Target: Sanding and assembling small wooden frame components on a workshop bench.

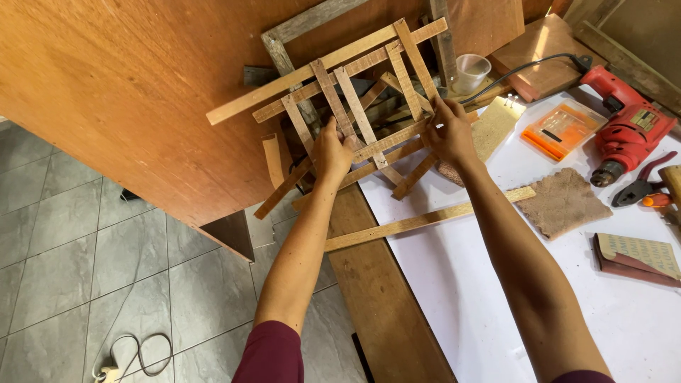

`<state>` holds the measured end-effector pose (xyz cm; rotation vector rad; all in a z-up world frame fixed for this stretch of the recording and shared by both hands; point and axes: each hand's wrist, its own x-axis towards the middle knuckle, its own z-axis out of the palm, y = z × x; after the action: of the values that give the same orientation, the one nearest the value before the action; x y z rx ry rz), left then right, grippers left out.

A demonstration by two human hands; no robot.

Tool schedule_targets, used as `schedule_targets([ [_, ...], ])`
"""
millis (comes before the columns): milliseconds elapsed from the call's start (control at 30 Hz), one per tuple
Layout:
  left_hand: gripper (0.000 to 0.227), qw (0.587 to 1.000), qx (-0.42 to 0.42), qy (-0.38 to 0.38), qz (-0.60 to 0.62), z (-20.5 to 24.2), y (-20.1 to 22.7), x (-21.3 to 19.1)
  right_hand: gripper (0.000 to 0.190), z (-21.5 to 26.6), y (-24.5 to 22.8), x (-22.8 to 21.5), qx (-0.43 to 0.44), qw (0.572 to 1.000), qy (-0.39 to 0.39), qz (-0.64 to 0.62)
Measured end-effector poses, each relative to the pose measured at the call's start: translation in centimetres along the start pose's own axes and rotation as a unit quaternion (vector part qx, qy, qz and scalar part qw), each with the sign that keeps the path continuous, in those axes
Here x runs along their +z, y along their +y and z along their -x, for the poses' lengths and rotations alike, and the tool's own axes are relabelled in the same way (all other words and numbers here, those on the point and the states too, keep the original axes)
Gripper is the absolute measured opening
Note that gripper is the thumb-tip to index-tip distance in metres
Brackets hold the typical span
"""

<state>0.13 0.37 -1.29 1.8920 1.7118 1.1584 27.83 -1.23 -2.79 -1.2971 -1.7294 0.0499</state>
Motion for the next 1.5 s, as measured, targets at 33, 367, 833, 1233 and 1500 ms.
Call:
schedule_targets([
  [33, 0.068, 1.000, 0.000, -0.001, 0.000, 0.0, -0.2, 0.1, 0.062, 0.0, -0.1, -0.2, 0.001, 1.000, 0.000, 0.001],
  [367, 0.075, 0.999, 0.018, 0.009, -0.027, 2.6, 4.4, -2.7, 0.068, 1.1, -1.0, -1.3, 0.021, 0.998, -0.024, 0.059],
  [833, 0.047, 0.971, 0.219, -0.048, 0.083, 13.1, 12.1, 1.1, 0.070, 10.7, -10.2, -9.8, 0.019, 0.999, 0.013, 0.031],
  [1233, 0.038, 0.933, 0.286, -0.156, 0.150, 24.1, 17.6, 4.9, 0.064, 23.1, -13.6, -18.4, 0.107, 0.992, 0.040, 0.061],
  [1500, 0.037, 0.894, 0.332, -0.241, 0.180, 31.2, 21.6, 6.7, 0.067, 31.2, -15.0, -23.9, 0.191, 0.974, 0.065, 0.104],
])
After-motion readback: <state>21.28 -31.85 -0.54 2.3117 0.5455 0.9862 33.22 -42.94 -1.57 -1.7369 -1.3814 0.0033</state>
